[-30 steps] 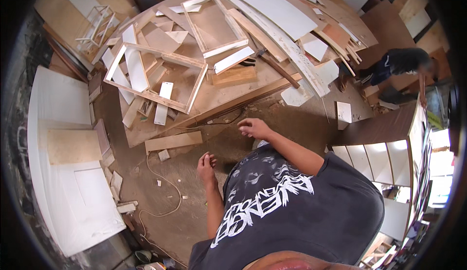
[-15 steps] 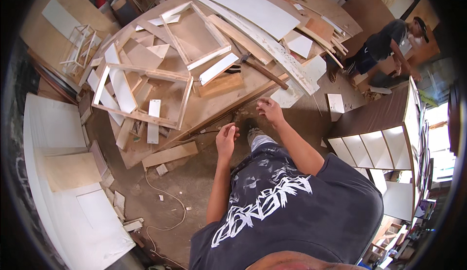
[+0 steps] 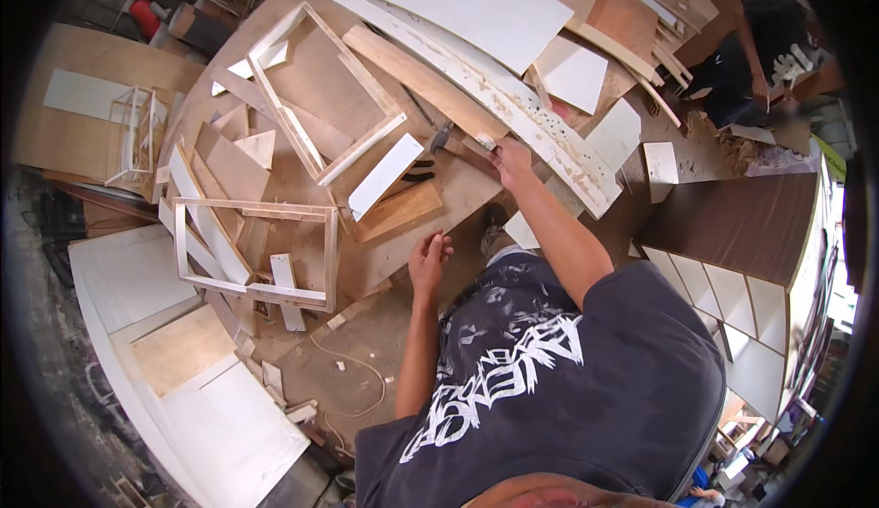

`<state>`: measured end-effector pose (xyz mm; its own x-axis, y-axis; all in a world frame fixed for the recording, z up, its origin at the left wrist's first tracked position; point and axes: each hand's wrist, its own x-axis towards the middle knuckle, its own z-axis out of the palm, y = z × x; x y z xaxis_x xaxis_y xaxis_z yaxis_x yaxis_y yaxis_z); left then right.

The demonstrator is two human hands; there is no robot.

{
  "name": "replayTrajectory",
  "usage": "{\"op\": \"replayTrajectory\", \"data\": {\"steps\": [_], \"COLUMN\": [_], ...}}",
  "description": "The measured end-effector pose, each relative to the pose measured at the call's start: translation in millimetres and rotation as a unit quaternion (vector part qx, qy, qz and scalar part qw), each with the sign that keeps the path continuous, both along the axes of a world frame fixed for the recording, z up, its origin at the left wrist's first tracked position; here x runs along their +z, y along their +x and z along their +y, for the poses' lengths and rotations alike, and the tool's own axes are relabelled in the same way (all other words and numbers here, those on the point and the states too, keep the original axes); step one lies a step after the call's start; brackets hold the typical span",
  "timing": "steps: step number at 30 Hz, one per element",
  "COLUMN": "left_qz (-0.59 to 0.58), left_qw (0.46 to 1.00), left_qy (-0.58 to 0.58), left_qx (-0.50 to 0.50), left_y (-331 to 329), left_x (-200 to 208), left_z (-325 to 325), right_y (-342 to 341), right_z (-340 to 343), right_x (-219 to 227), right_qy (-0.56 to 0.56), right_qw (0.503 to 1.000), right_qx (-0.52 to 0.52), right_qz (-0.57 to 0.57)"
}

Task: The person uses a hammer to drive a nail into a wooden board, then uses pliers to pull the nail back out before handling and aligning several other wooden boards.

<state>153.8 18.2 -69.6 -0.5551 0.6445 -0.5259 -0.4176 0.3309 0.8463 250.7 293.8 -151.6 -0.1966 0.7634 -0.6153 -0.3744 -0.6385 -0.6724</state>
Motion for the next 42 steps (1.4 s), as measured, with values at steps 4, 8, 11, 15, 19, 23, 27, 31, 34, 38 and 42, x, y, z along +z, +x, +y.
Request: {"op": "replayTrajectory", "data": {"steps": [4, 8, 11, 15, 19, 23, 27, 31, 34, 38, 42], "left_qz": [-0.002, -0.014, -0.008, 0.019, 0.030, -0.244, -0.296, -0.235, -0.256, -0.211, -0.172], "left_qw": [1.000, 0.999, 0.998, 0.999, 0.997, 0.955, 0.934, 0.955, 0.936, 0.936, 0.937], "left_qy": [-0.003, -0.018, -0.025, -0.008, 0.067, 0.167, 0.202, 0.177, 0.243, 0.281, 0.303], "left_qx": [0.018, 0.038, 0.059, 0.045, -0.004, 0.031, 0.007, -0.035, -0.012, -0.024, 0.000], "left_y": [-1.2, -12.6, -29.3, -49.7, -75.8, -92.8, -105.8, -102.4, -95.0, -114.5, -135.6], "left_x": [9.4, 14.5, 20.2, 37.6, 62.5, 87.2, 79.5, 74.3, 71.4, 71.4, 77.2], "left_z": [15.5, 16.5, 20.7, 36.3, 62.4, 96.2, 114.7, 113.7, 101.4, 79.0, 60.1], "right_y": [-17.5, -32.0, -45.8, -40.8, -41.6, -27.8, -18.1, -16.3, -8.1, -6.4, -20.4], "right_z": [16.8, 21.1, 4.6, -21.1, -46.0, -78.8, -107.7, -118.7, -133.8, -143.8, -143.4], "right_x": [18.0, 59.3, 70.5, 127.2, 166.6, 167.3, 169.6, 185.3, 186.7, 187.6, 161.2], "right_qy": [-0.135, -0.174, 0.065, 0.460, 0.635, 0.717, 0.705, 0.694, 0.664, 0.619, 0.429], "right_qw": [0.985, 0.981, 0.986, 0.825, 0.737, 0.647, 0.637, 0.640, 0.648, 0.687, 0.856], "right_qx": [-0.027, 0.006, 0.027, 0.090, 0.018, 0.096, 0.183, 0.213, 0.267, 0.307, 0.290], "right_qz": [-0.099, -0.081, -0.153, -0.316, -0.230, -0.240, -0.254, -0.253, -0.261, -0.225, -0.015]}}
